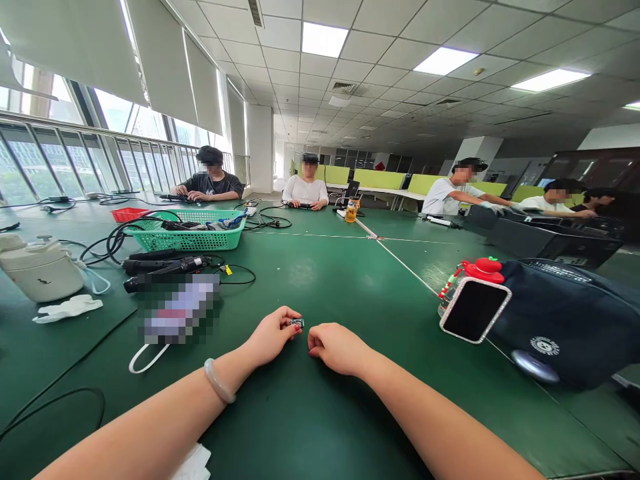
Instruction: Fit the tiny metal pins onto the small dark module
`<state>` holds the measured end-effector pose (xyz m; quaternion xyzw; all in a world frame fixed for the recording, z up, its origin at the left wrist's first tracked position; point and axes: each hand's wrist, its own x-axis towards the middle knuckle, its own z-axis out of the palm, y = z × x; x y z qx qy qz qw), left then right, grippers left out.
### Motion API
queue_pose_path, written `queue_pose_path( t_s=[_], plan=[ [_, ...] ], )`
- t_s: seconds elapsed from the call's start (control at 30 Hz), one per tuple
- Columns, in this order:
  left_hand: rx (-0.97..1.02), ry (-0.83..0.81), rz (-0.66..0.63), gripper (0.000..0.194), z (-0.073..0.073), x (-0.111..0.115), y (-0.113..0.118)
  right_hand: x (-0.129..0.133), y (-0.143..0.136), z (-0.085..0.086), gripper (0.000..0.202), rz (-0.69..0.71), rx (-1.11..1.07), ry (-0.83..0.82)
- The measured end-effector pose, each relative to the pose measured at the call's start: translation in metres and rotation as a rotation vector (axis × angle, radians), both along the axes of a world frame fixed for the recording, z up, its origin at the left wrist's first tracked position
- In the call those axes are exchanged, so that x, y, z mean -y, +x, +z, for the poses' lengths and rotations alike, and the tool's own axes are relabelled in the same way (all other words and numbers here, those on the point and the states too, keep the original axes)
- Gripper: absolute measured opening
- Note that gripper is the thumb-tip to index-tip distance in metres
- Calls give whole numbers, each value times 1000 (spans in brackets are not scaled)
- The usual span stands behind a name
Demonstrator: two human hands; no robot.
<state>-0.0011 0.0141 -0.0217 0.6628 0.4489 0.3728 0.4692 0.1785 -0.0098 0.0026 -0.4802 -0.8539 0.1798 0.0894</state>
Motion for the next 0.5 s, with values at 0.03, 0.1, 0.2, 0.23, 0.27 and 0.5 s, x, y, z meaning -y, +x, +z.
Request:
queue_pose_path(
  t_s=[0.03, 0.1, 0.2, 0.23, 0.27, 0.5],
  plan=[
    [-1, 1, 3, 22, 0, 0, 0, 0, 0, -1, 5, 6, 2, 9],
    [-12, 0, 9, 22, 2, 1, 0, -1, -1, -3, 7, 21, 3, 29],
    [-16, -5, 12, 22, 4, 2, 0, -3, 0, -6, 11, 45, -9, 56],
    [-9, -6, 12, 22, 4, 3, 0, -4, 1, -6, 11, 52, -14, 60],
    [-1, -6, 13, 22, 4, 3, 0, -4, 1, -6, 12, 57, -18, 63],
    [-8, -7, 15, 20, 6, 4, 1, -3, -1, -7, 5, 56, -16, 89]
  ],
)
